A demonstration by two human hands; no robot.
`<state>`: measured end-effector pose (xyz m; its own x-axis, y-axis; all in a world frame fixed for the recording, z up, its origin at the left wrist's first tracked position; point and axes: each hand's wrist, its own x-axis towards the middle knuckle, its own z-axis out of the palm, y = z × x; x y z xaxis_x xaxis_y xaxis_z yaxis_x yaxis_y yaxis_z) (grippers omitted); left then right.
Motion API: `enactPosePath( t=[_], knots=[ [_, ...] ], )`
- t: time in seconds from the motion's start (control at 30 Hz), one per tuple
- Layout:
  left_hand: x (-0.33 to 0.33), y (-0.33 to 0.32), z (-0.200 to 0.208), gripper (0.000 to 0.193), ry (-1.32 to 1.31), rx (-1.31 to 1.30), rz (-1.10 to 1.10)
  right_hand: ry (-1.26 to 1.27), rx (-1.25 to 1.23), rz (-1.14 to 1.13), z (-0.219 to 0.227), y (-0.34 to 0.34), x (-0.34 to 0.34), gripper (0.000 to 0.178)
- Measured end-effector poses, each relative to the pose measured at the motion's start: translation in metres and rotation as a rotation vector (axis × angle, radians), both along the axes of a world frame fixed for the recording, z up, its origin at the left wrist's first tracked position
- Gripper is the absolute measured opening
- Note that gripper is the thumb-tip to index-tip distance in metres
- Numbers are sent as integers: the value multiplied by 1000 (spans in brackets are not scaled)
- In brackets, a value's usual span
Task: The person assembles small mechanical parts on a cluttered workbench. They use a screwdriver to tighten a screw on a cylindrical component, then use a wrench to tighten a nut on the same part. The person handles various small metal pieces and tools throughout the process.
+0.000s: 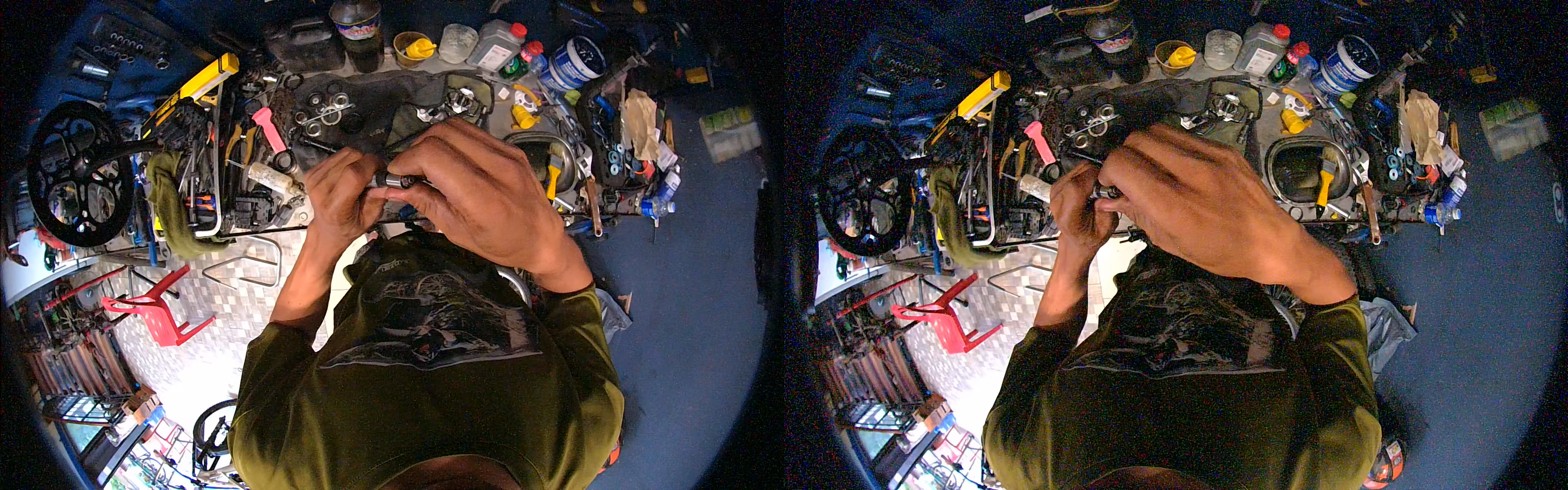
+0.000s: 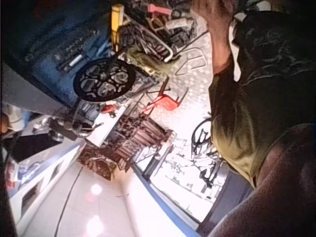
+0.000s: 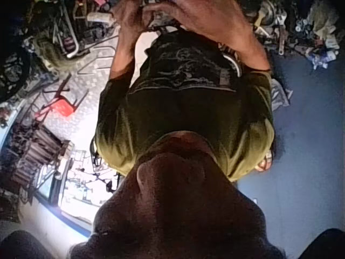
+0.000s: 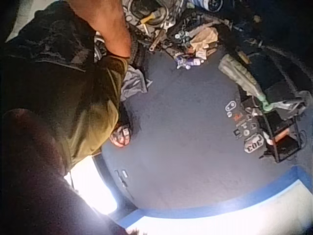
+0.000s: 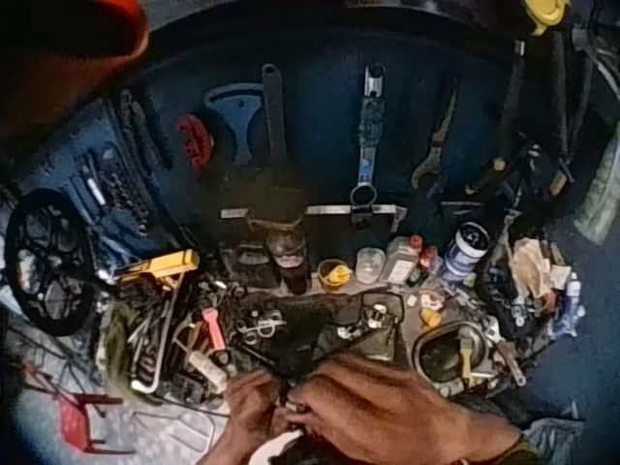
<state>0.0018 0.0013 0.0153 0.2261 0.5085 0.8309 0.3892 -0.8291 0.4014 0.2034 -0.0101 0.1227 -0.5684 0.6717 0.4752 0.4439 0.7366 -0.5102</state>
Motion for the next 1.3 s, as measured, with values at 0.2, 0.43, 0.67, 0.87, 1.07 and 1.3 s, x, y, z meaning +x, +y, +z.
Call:
enactPosePath(
  t=[0.2, 0.43, 0.67, 0.87, 1.07, 1.3],
  knots=[
    [4, -2, -7, 23, -16, -68, 48, 23, -58, -11, 2, 6, 0, 22],
    [17, 23, -26, 18, -59, -406, 114, 10, -119, 29, -27, 66, 13, 27],
    [19, 51, -46, 22, 77, -456, 162, 34, -261, 19, -59, 98, 23, 22],
    [21, 57, -55, 21, 88, -459, 162, 34, -285, 9, -72, 102, 26, 18],
    [21, 59, -56, 22, 149, -551, 182, 58, -288, 5, -83, 107, 26, 18],
    [17, 67, -57, 23, -2, -575, 48, 60, -253, 4, -91, 114, 23, 17]
  ],
)
